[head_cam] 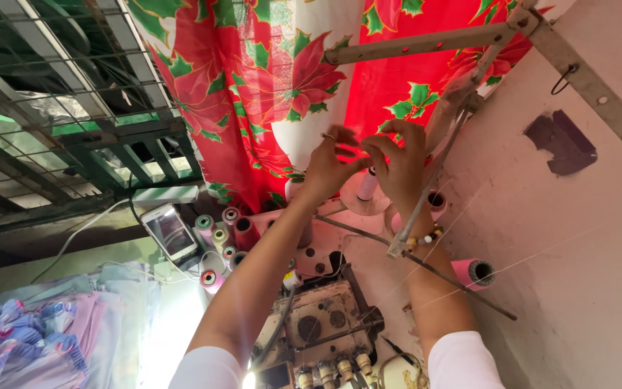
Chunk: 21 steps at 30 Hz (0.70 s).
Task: The person selects a pink spool of thread from a wall-mounted shelf and places it on a thread stand. They then pull the thread end and guide it through the tension guides and mechanism of a sewing machine, preparing it for use.
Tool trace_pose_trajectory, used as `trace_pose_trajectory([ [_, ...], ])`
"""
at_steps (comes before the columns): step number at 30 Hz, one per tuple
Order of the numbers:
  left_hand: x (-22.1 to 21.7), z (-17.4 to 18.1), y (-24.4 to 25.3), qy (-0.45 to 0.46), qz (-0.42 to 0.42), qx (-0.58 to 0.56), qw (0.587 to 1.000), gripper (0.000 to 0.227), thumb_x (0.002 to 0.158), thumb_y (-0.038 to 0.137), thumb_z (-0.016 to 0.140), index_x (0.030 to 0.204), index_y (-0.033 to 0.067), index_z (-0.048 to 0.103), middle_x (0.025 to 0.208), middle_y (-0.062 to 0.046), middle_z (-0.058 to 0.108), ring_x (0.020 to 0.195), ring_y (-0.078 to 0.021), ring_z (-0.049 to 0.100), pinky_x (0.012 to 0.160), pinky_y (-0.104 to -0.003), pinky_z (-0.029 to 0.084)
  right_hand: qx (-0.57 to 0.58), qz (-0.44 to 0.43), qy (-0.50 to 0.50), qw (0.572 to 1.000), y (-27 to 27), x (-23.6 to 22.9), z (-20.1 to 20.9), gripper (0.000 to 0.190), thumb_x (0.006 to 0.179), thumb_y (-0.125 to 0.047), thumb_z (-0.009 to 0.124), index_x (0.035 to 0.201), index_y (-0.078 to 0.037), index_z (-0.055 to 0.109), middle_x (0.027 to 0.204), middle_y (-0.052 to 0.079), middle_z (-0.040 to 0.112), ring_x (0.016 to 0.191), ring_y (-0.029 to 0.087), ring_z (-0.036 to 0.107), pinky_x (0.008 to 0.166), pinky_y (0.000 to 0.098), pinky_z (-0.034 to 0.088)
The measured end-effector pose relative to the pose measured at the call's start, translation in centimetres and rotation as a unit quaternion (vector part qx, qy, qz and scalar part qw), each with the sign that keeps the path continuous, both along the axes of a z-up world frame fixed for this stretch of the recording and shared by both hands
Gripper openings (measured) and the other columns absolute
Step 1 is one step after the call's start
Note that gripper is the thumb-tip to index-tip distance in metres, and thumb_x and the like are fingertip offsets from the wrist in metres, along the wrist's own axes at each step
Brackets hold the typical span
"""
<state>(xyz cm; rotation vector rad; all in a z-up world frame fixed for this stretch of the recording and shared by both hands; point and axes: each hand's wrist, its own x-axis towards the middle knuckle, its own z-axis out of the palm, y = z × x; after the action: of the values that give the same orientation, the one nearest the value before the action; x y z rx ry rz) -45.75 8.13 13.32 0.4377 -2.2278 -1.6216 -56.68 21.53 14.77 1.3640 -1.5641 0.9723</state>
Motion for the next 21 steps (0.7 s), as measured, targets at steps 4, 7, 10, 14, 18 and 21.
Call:
trace_pose_trajectory([
  [4, 0.4, -0.3, 0.6, 0.243, 0.104, -0.193, 0.945, 0.06, 0.081, 0.023, 0.088, 0.132, 0.0095, 0.06, 0.122, -0.016, 0.064, 0.103, -0.0314, 0.069, 0.083, -0.039, 0.059, 0.047, 0.005, -0.008, 0.999, -1.0, -0.7, 0.9, 0.013, 0.101, -0.029, 0.075, 0.094, -0.018, 0.072, 0.107, 0.003, 0.047, 0.102, 0.028, 0.056, 0.091, 0.0403, 0.044],
  [7, -0.4, -0.9, -0.9, 0.37, 0.149, -0.38, 0.834, 0.031, 0.085, 0.023, 0.085, 0.114, 0.0158, 0.074, 0.114, -0.005, 0.069, 0.09, -0.0218, 0.066, 0.077, -0.031, 0.06, 0.049, 0.017, -0.014, 0.999, -1.0, 0.1, 2.3, 0.01, 0.101, -0.022, 0.075, 0.094, -0.016, 0.071, 0.106, 0.004, 0.045, 0.1, 0.03, 0.053, 0.089, 0.0406, 0.043],
  [10, -0.4, 0.4, -1.4, 0.467, 0.137, -0.453, 0.747, 0.006, 0.09, 0.018, 0.08, 0.096, 0.0176, 0.08, 0.105, 0.001, 0.074, 0.075, -0.0146, 0.062, 0.072, -0.023, 0.057, 0.038, 0.016, -0.001, 0.999, -1.2, -0.1, 2.2, 0.009, 0.099, -0.015, 0.076, 0.092, -0.016, 0.07, 0.105, 0.005, 0.045, 0.099, 0.031, 0.053, 0.09, 0.0424, 0.043],
  [14, 0.0, 1.5, -2.0, 0.506, 0.077, -0.525, 0.679, 0.027, 0.087, 0.005, 0.07, 0.062, 0.0106, 0.064, 0.081, 0.0, 0.069, 0.073, -0.0197, 0.059, 0.06, -0.027, 0.047, 0.022, -0.006, 0.016, 1.0, -0.6, 0.0, 2.1, 0.013, 0.101, -0.024, 0.075, 0.092, -0.017, 0.069, 0.105, 0.004, 0.046, 0.1, 0.028, 0.054, 0.091, 0.0402, 0.042],
  [18, 0.4, 1.8, -2.3, 0.475, 0.082, -0.531, 0.697, 0.033, 0.085, 0.007, 0.07, 0.054, 0.0119, 0.06, 0.077, 0.001, 0.066, 0.079, -0.0213, 0.059, 0.064, -0.03, 0.044, 0.038, -0.027, -0.002, 0.999, 0.0, 0.7, 0.6, 0.013, 0.102, -0.025, 0.074, 0.093, -0.016, 0.069, 0.106, 0.006, 0.05, 0.103, 0.028, 0.057, 0.093, 0.0414, 0.043],
  [21, 0.7, 1.4, -2.3, 0.402, 0.09, -0.517, 0.75, 0.016, 0.08, 0.009, 0.075, 0.065, 0.0095, 0.069, 0.08, -0.002, 0.072, 0.087, -0.0215, 0.063, 0.069, -0.033, 0.047, 0.04, 0.018, -0.127, 0.991, -0.2, 1.1, -1.8, 0.008, 0.101, -0.018, 0.074, 0.096, -0.015, 0.069, 0.108, 0.005, 0.056, 0.102, 0.029, 0.063, 0.094, 0.0411, 0.047],
])
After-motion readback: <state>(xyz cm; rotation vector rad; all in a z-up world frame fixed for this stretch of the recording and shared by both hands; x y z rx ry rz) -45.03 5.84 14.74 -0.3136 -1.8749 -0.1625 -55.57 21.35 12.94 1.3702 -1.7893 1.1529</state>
